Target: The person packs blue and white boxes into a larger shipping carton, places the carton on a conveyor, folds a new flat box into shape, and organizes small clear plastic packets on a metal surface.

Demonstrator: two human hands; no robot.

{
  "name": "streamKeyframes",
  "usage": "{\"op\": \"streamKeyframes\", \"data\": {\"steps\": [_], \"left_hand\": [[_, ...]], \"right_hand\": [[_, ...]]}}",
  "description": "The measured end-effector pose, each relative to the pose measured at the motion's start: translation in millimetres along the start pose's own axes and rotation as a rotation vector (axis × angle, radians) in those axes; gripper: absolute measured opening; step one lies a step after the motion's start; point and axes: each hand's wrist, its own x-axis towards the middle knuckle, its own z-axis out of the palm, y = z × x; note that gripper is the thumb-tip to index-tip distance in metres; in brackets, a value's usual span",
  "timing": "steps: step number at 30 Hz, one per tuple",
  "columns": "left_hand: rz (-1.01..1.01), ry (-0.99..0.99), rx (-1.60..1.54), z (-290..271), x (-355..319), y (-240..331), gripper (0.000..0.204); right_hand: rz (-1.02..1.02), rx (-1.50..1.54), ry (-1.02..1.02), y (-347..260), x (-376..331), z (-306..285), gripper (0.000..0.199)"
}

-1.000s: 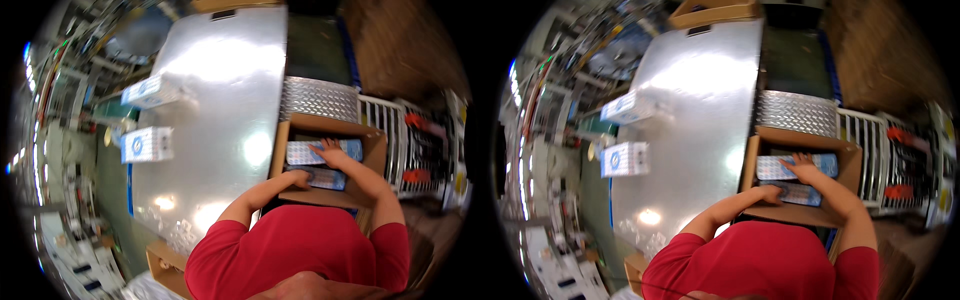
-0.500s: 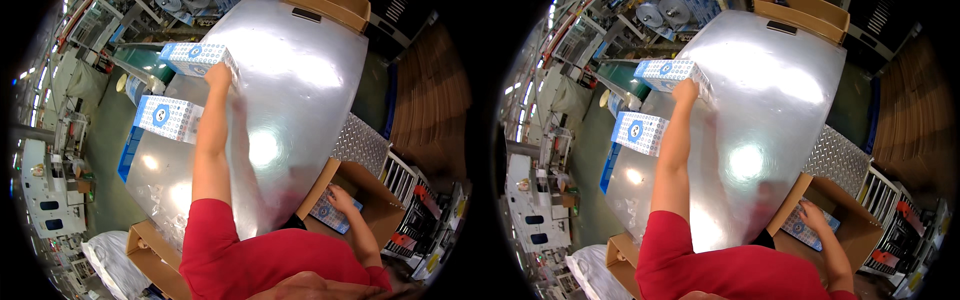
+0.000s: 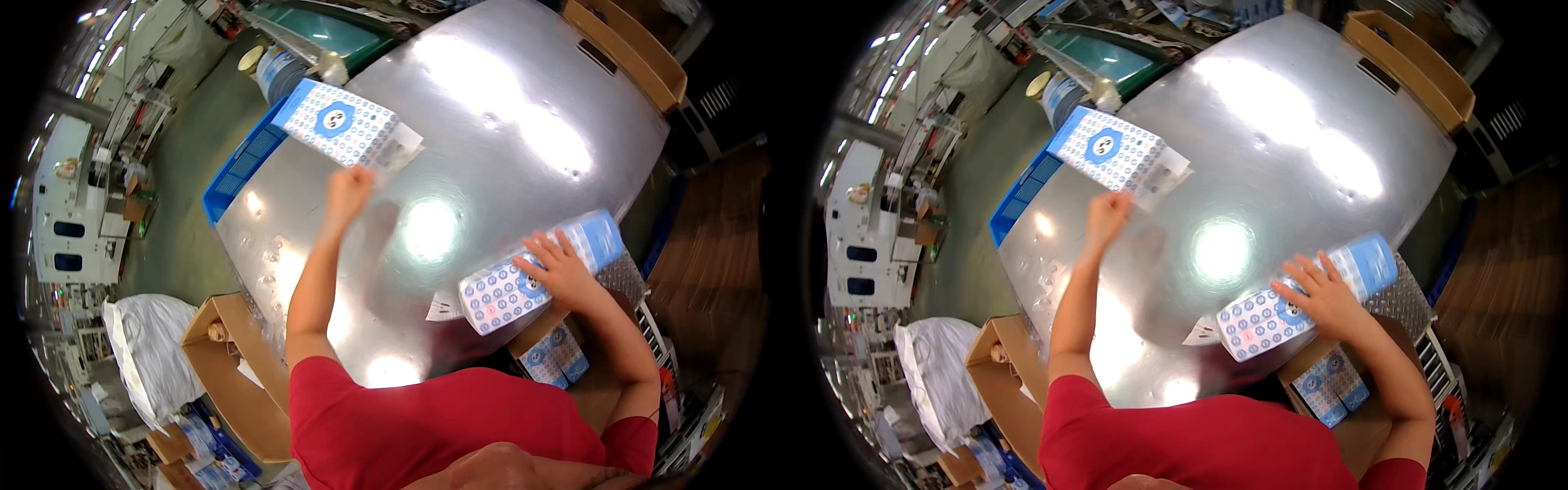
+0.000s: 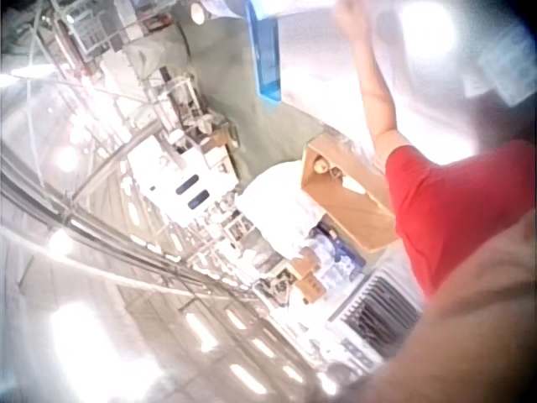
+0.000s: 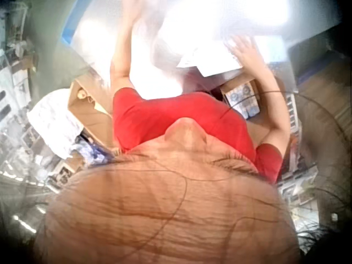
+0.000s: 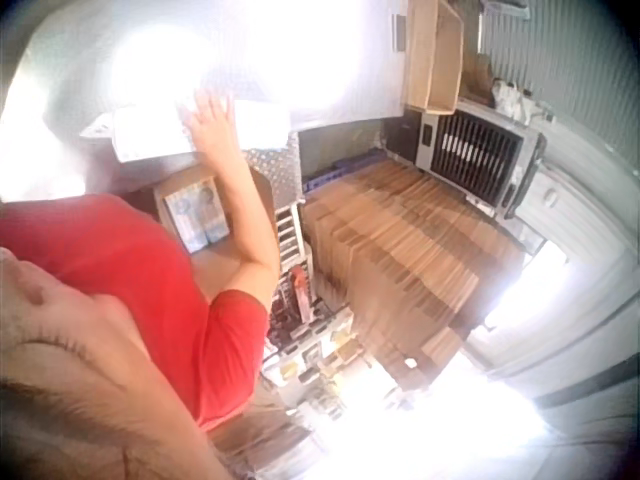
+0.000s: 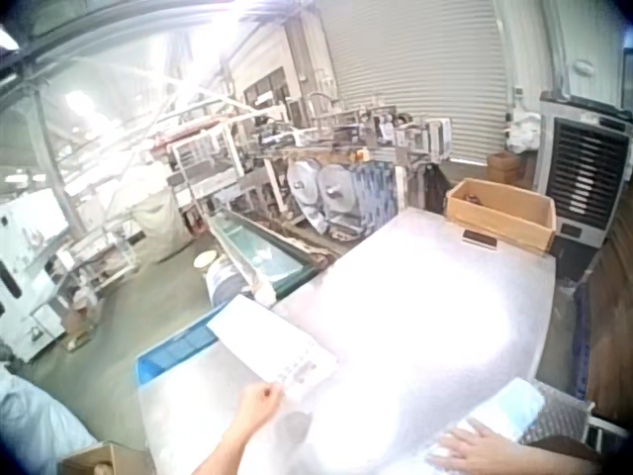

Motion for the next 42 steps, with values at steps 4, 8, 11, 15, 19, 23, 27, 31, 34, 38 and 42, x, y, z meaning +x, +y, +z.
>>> {"op": "streamKeyframes", "data": {"steps": [4,8,11,15,19,23,27,31,34,38,42], "left_hand": [[-0.566,-0.095,-0.083,-14,34,-82,0.051],[-0.740,-0.085,-0.676,66,11,-83,0.043],[-0.728,0.109,-1.068,82,27,-106,0.041],[0.056,0.531,-0.317,88,21,-72,0.035],[0.435,-0.162,0.135,38,-70,-2,0.032],[0.655,-0.611,0.252,-7,-159,-7,0.014],[0.584,-0.559,0.601,-54,-171,53,0.015],[0.600,-0.305,0.770,-38,-168,112,0.032],[0.786,-0.124,0.577,14,-159,157,0.070],[0.677,-0.283,0.693,104,-153,129,0.087],[0.528,-0.464,0.723,130,-139,141,0.097]], "right_hand": [[0.082,0.145,-0.054,-28,11,8,0.094],[0.158,0.187,-0.019,-41,9,9,0.091],[0.149,0.205,0.021,-48,12,11,0.091],[0.171,0.147,-0.006,-44,7,6,0.090],[0.305,0.072,0.006,-24,-26,11,0.086],[0.114,0.058,-0.051,-30,-24,3,0.079],[-0.006,0.133,0.044,-63,-26,31,0.075],[0.052,0.092,0.079,-85,-25,36,0.074],[0.078,0.094,0.074,-96,-32,36,0.072],[0.069,0.068,0.164,-118,-66,21,0.063],[0.277,0.161,0.247,-134,-150,-22,0.057]]}}
